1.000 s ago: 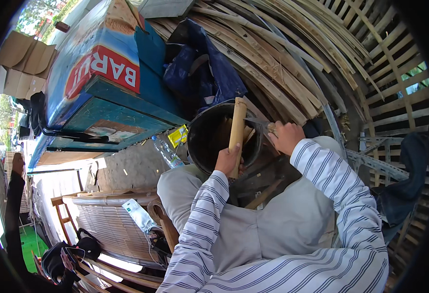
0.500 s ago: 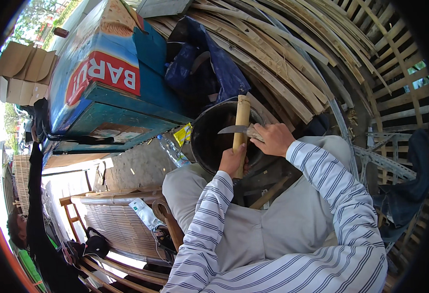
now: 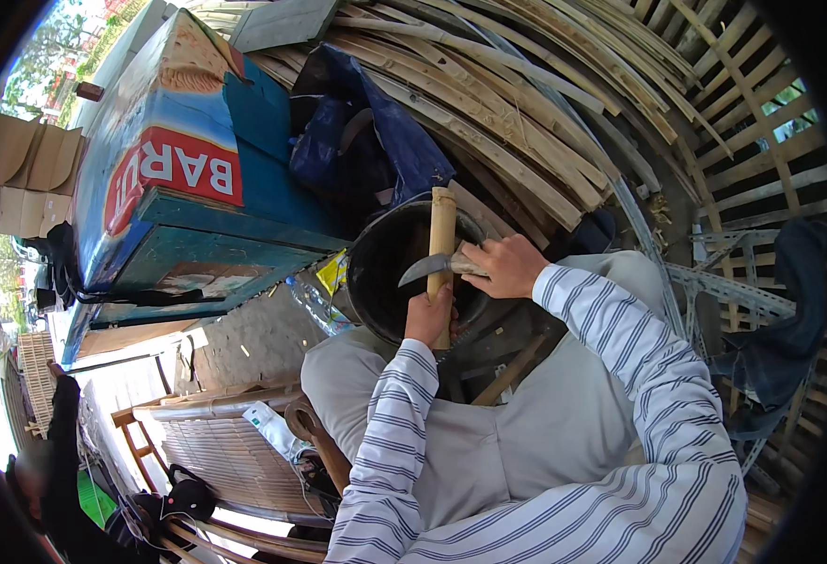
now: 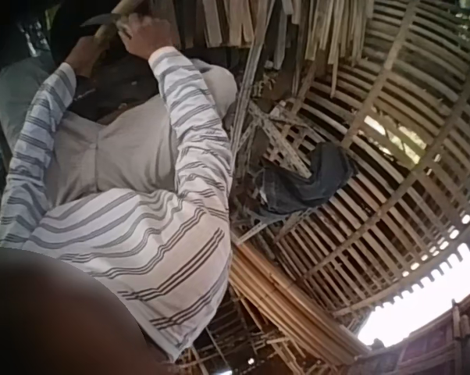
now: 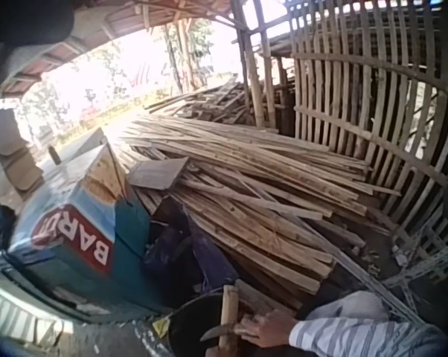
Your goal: Using a knife to shave and shape a piece of bamboo over a bucket in a workshop.
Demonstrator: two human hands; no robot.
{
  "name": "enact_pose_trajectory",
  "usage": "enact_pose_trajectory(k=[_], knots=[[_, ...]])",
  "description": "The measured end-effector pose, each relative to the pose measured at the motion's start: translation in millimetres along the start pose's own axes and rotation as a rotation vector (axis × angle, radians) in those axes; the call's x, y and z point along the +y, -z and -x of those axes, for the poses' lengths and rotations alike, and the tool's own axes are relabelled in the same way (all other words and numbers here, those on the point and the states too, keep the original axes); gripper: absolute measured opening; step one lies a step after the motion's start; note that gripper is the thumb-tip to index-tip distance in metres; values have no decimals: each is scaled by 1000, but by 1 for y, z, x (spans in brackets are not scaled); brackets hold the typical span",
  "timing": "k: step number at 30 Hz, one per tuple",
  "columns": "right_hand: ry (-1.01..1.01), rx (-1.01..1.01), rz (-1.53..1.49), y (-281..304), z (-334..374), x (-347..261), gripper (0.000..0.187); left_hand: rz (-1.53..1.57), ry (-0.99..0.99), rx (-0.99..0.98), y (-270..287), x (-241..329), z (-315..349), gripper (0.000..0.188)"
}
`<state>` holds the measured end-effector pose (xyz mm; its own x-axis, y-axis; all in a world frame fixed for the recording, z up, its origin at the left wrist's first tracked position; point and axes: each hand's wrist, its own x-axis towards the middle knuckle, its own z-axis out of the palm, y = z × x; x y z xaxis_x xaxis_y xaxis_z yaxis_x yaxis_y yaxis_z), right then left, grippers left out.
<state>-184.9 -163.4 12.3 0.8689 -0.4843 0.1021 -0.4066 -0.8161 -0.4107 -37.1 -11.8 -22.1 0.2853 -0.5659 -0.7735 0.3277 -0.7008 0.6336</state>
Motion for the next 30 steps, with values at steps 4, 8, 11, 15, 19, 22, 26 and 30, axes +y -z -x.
enact_pose_trajectory(k=[4,8,11,15,19,22,26,30], knots=[[-335,65,50,-2,-16,19,34,-26,-57,36,-5,4,2,36],[-56,51,-17,-9,-7,0,36,-130,-42,59,2,0,-3,36],[104,54,15,-12,2,0,35,-102,-81,45,-2,1,1,37],[-330,87,112,-9,-12,26,37,20,-35,1,-3,8,4,37],[85,23,5,-11,6,-4,35,15,-15,-28,2,5,3,38],[-210,76,117,-13,2,17,35,21,-10,-12,-6,13,8,38],[-231,90,107,-11,-5,13,36,-12,-11,32,0,6,4,38],[-41,95,108,-18,6,-3,35,-98,-81,70,-3,1,-3,37]])
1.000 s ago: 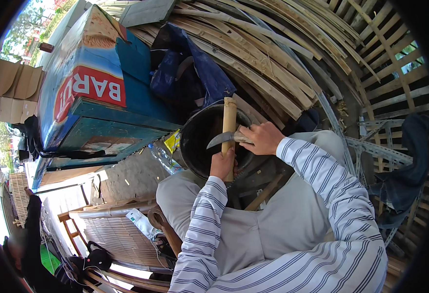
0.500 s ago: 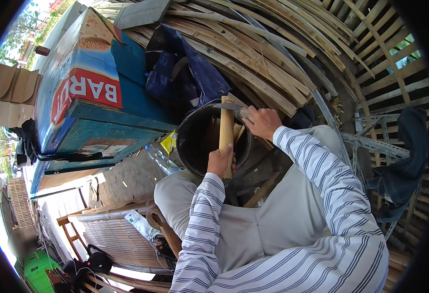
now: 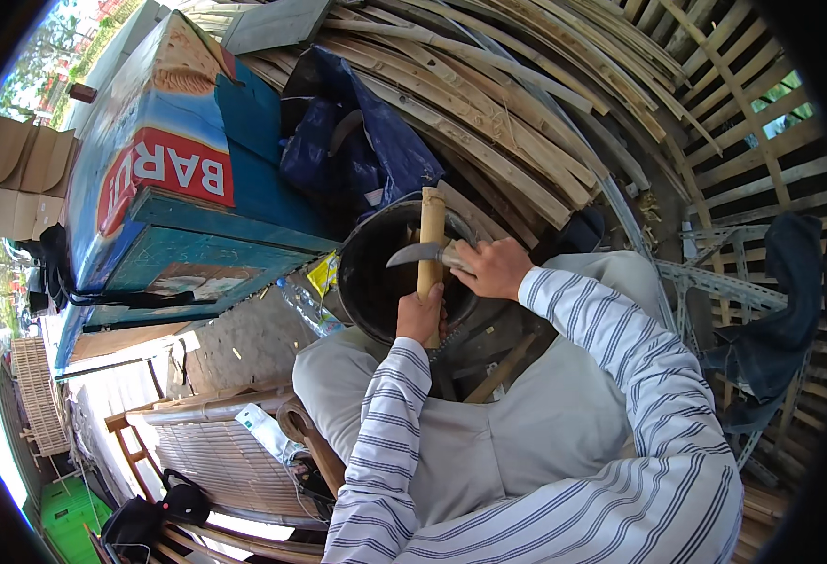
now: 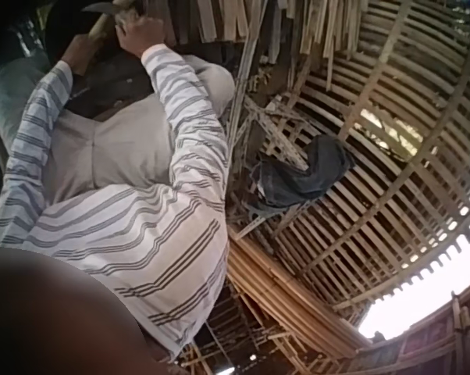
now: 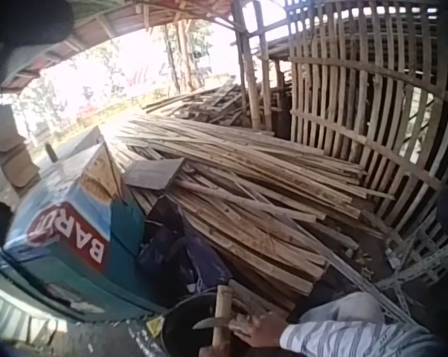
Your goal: Using a knife to shave and shape a piece of bamboo over a bucket in a workshop.
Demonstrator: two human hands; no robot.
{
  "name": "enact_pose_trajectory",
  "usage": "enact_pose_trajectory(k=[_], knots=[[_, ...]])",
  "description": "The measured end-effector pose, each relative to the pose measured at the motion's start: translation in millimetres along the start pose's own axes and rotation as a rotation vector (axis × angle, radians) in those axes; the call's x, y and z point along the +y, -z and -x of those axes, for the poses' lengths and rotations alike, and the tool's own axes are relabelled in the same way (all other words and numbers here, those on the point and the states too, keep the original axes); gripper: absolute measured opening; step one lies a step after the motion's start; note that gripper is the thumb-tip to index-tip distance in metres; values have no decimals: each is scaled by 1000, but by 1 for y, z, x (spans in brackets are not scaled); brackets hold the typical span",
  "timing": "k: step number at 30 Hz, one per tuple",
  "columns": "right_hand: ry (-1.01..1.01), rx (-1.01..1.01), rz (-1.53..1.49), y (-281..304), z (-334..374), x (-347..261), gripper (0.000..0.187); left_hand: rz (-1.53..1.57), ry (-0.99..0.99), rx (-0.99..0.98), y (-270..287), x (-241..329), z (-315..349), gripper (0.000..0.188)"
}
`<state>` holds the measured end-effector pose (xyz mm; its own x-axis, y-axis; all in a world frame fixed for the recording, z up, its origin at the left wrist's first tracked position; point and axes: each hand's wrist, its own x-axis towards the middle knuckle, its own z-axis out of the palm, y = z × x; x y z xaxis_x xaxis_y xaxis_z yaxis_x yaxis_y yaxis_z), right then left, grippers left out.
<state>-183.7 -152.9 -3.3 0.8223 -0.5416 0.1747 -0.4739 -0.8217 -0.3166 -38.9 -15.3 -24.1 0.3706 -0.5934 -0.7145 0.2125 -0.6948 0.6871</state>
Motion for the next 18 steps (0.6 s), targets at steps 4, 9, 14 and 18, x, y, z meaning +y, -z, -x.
enact_pose_trajectory(k=[4,9,14,18], knots=[[-223,-16,-2,-2,-19,24,35,73,15,-2,-5,5,6,37],[-54,-53,5,-7,-7,-3,34,-95,-55,35,-2,-7,-3,37],[-148,-70,-63,-1,-21,-10,36,-29,-5,34,2,-11,-12,37],[-29,-51,13,0,-4,-12,36,-126,-48,48,-3,-12,-9,36]])
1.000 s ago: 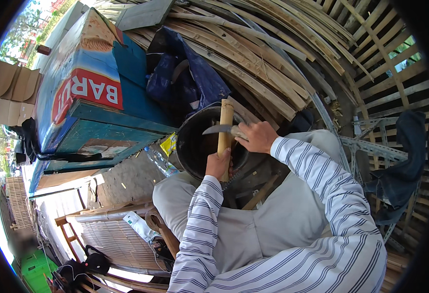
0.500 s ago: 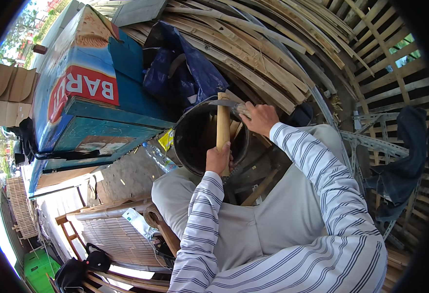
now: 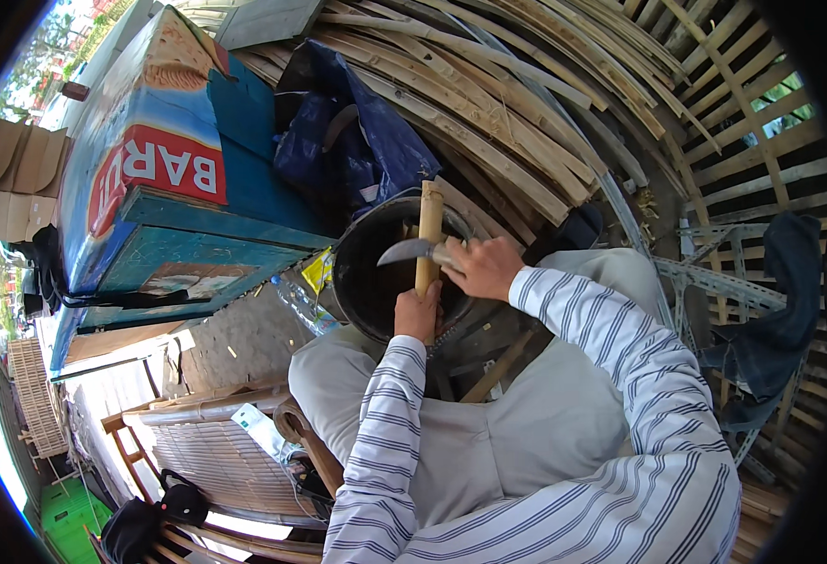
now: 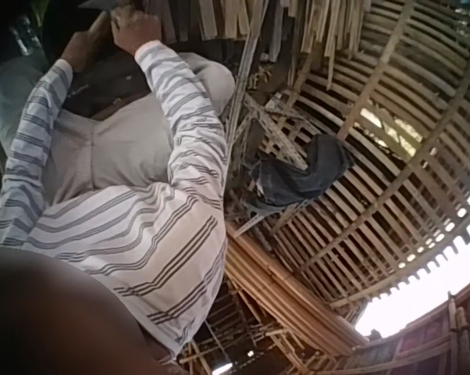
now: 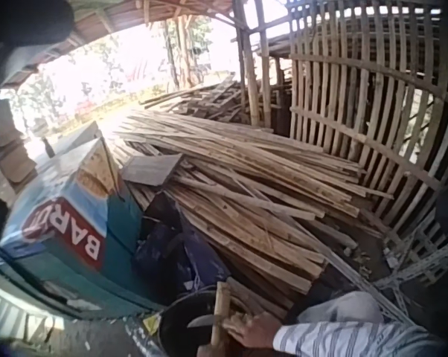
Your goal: Using a knife to shave and shape a piece of bamboo over a bucket in a workshop.
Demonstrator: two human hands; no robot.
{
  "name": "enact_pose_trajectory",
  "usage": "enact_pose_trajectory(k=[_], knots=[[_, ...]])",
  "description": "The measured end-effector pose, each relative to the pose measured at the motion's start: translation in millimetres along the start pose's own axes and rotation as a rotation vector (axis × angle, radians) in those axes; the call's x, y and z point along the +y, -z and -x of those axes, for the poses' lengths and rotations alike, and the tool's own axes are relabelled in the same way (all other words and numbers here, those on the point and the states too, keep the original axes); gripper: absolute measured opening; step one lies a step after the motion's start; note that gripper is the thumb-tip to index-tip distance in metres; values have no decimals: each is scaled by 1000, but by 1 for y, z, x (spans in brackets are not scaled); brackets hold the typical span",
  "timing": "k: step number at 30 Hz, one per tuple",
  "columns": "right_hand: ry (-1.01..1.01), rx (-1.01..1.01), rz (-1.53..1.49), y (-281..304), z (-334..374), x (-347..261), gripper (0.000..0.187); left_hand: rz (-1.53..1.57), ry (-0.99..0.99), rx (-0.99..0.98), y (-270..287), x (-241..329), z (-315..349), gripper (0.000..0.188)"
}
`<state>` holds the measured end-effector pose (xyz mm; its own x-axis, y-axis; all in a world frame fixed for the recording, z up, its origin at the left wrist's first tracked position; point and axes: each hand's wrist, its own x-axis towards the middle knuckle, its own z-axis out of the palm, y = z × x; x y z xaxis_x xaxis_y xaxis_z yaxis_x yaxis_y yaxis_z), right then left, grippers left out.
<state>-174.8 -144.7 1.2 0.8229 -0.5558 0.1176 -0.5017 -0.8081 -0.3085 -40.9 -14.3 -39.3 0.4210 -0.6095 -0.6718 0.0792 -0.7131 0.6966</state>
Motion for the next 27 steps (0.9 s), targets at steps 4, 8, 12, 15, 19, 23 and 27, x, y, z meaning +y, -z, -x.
enact_pose_trajectory(k=[4,8,12,15,19,23,27], knots=[[-215,-32,-16,6,-24,31,36,125,78,-29,2,16,6,39],[31,-35,-44,7,-5,-2,36,-119,-62,79,11,-4,1,40],[-248,38,42,3,-17,39,33,55,17,37,2,23,18,41],[13,22,-96,6,2,1,31,-3,62,42,8,11,12,40],[-300,100,51,-6,-5,34,34,-67,-12,53,0,8,12,43],[-104,31,-104,2,2,4,37,-98,-43,70,8,0,7,40],[-57,22,-25,2,8,5,37,-61,-70,39,3,4,11,39]])
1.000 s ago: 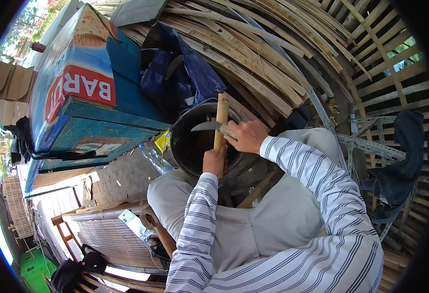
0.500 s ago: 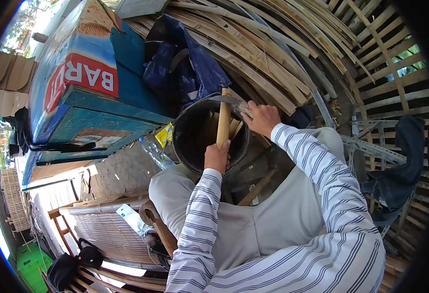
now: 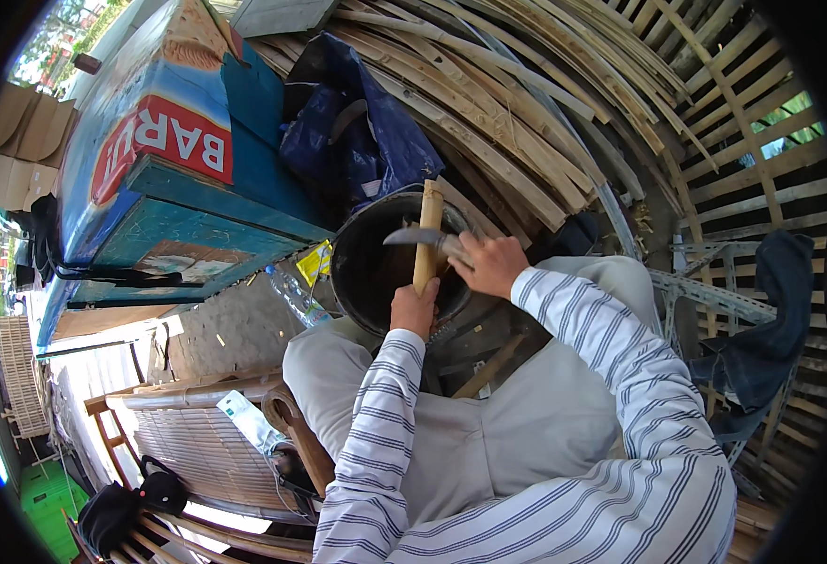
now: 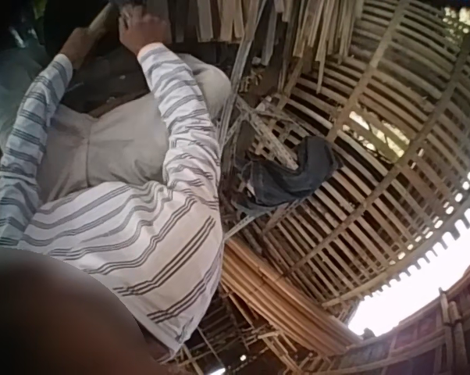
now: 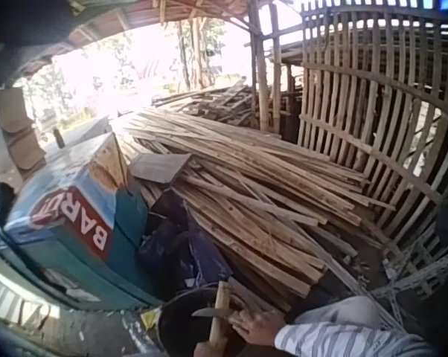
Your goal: Using a knife to shave and shape a piece of bamboo over a bucket in a workshop.
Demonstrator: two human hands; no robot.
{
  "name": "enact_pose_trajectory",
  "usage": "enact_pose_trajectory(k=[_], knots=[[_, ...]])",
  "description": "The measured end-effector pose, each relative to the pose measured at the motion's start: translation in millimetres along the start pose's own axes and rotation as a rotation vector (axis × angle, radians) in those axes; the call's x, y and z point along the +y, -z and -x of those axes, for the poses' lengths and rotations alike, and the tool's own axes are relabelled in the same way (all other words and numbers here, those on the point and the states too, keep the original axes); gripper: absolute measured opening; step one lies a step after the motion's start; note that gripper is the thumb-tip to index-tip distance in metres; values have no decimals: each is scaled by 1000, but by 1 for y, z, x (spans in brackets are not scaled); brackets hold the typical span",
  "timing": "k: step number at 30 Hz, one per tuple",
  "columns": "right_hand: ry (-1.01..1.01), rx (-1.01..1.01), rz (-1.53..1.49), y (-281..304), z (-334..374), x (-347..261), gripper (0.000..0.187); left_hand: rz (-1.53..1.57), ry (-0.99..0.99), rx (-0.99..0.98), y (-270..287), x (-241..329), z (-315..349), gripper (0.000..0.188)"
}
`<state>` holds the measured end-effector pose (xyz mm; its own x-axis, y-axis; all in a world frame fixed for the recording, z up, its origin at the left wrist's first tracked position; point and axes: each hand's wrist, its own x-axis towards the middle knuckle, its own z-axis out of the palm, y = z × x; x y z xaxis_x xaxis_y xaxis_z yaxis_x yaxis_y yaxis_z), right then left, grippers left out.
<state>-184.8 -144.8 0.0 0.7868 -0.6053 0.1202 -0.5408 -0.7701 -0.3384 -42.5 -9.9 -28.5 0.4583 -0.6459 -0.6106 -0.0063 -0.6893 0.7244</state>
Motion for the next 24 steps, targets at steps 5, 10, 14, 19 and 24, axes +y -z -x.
enact_pose_trajectory(k=[5,10,14,19,24], knots=[[-149,-1,-35,1,-16,7,37,273,187,-138,10,13,7,38],[-63,-151,-72,5,-8,-14,39,324,213,-191,11,9,8,33],[-202,-168,-73,7,-23,4,36,499,187,-355,22,8,9,38],[-436,-148,-126,13,-31,29,40,470,9,-391,42,35,27,64],[-489,-76,-247,17,-32,28,43,489,-119,-389,63,41,40,70]])
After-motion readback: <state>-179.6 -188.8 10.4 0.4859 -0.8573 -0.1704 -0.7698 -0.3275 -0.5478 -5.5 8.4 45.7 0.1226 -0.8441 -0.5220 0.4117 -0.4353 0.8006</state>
